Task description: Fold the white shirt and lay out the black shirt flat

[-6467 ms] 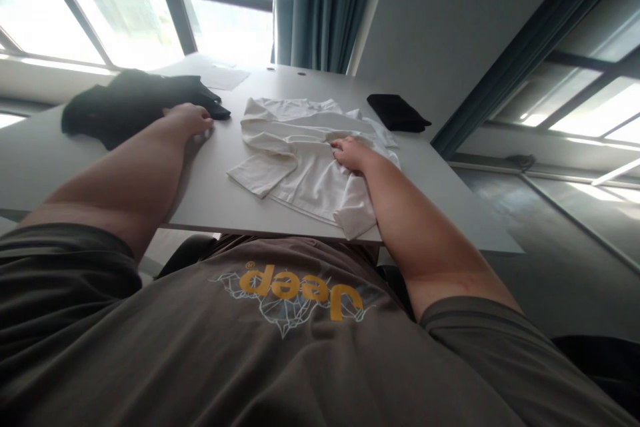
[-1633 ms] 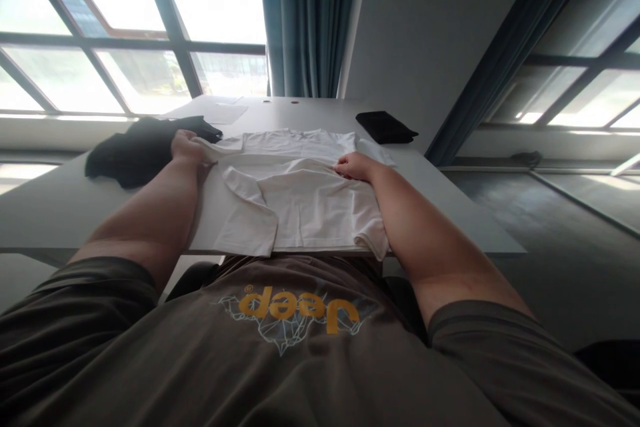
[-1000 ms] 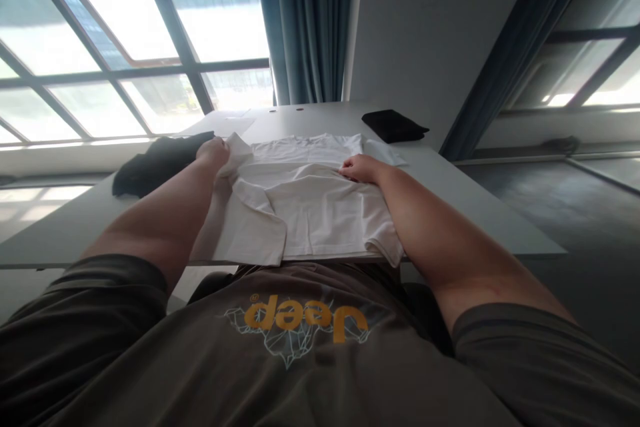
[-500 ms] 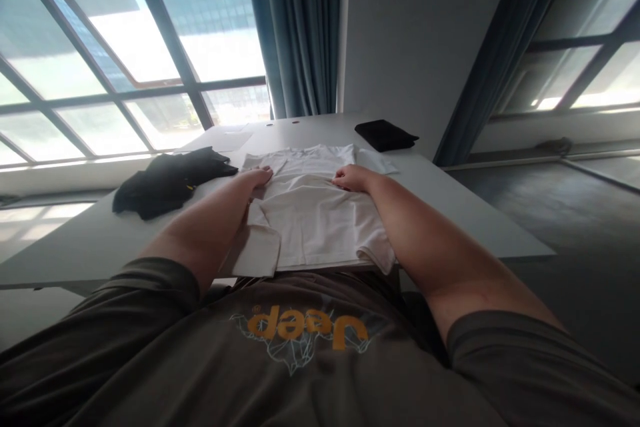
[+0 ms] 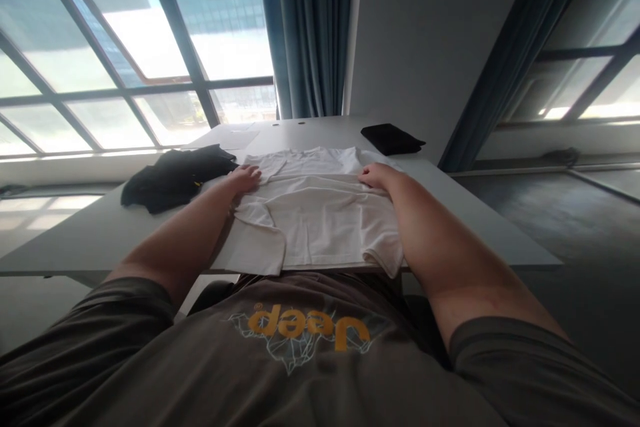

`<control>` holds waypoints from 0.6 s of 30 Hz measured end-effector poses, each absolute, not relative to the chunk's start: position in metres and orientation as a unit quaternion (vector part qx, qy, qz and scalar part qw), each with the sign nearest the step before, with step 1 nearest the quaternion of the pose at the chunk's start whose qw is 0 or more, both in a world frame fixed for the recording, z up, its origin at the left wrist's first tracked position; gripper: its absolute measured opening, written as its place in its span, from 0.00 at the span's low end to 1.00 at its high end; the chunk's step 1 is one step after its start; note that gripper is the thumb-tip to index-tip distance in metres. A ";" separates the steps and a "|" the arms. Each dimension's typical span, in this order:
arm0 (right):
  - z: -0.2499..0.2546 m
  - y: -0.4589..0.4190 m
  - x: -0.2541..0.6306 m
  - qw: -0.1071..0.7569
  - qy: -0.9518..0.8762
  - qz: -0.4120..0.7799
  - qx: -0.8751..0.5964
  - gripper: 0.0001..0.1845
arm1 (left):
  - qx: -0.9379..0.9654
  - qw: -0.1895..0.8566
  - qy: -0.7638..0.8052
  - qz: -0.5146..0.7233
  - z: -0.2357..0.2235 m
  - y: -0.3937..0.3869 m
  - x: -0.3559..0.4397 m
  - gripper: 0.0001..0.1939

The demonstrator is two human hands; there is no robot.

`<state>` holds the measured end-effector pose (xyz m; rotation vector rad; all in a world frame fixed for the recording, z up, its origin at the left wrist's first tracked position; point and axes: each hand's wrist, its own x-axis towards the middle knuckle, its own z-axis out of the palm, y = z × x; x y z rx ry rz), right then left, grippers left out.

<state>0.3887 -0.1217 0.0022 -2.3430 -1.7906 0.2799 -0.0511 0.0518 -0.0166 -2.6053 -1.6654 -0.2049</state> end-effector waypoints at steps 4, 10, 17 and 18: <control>0.002 -0.132 0.384 0.099 -0.650 0.089 -0.748 0.11 | -0.890 0.001 -0.403 -0.212 0.012 0.007 -0.024 0.26; 0.005 -0.159 0.359 0.087 -0.792 0.071 -0.600 0.18 | -0.967 -0.096 -0.234 -0.031 0.019 -0.071 -0.049 0.25; -0.002 -0.207 0.322 0.063 -0.842 0.061 -0.532 0.22 | -0.923 -0.092 -0.369 -0.060 0.002 -0.100 -0.105 0.19; -0.005 -0.215 0.318 0.073 -0.839 0.047 -0.537 0.20 | -0.927 -0.092 -0.355 -0.081 0.001 -0.103 -0.109 0.13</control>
